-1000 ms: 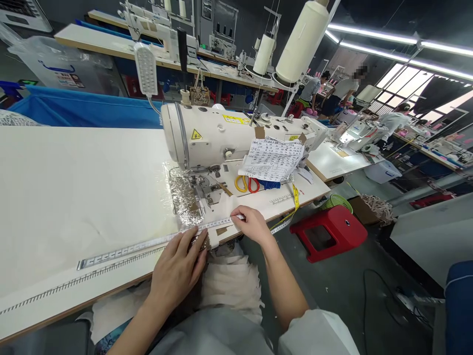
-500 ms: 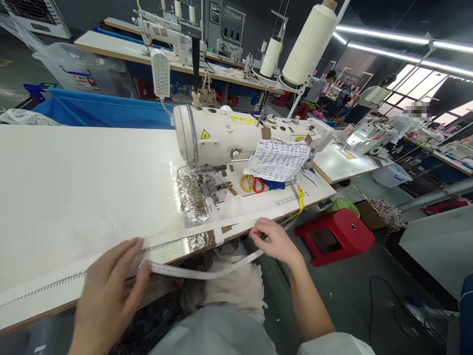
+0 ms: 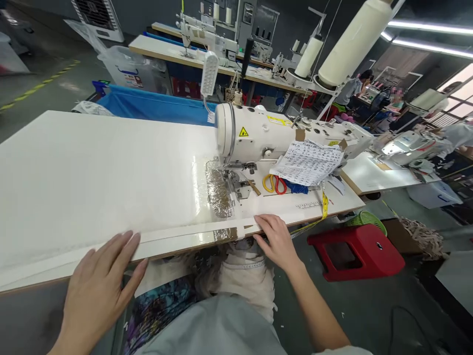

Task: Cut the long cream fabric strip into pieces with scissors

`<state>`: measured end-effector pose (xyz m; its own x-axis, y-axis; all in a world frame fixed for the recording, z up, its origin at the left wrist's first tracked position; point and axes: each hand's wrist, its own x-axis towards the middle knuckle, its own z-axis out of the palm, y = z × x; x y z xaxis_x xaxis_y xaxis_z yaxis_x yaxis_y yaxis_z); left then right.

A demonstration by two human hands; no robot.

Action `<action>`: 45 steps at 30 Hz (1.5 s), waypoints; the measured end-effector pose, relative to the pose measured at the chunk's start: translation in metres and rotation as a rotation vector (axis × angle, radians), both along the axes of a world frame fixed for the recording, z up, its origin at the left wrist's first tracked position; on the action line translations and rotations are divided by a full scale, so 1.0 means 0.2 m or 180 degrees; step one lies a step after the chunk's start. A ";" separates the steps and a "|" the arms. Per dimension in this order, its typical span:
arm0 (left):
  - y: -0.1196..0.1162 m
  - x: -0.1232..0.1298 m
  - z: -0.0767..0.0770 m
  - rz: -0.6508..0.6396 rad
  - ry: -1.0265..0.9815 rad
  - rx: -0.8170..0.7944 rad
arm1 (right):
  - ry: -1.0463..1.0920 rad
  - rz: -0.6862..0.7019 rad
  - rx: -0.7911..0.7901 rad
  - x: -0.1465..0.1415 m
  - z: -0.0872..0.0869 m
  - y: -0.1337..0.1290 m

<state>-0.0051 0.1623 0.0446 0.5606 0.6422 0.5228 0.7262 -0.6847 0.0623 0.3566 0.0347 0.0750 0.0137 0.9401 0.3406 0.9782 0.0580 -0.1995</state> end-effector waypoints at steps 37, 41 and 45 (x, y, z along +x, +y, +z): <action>-0.57 0.58 -0.25 -0.0869 -0.2469 -0.6292 | 0.0495 -0.0325 -0.1499 -0.42 -0.34 -0.32; -0.56 0.70 -0.23 -0.0451 -0.3122 -0.6260 | 0.0625 0.0031 -0.0831 -0.44 -0.18 -0.29; -0.53 0.71 -0.11 -0.0684 -0.3130 -0.6382 | 0.1313 0.0234 -0.0233 -0.40 -0.07 -0.21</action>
<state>0.1360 0.0559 0.0226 0.7273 0.5157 -0.4529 -0.0105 0.6682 0.7439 0.2773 -0.0082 0.0619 0.0669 0.9652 0.2530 0.8092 0.0959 -0.5796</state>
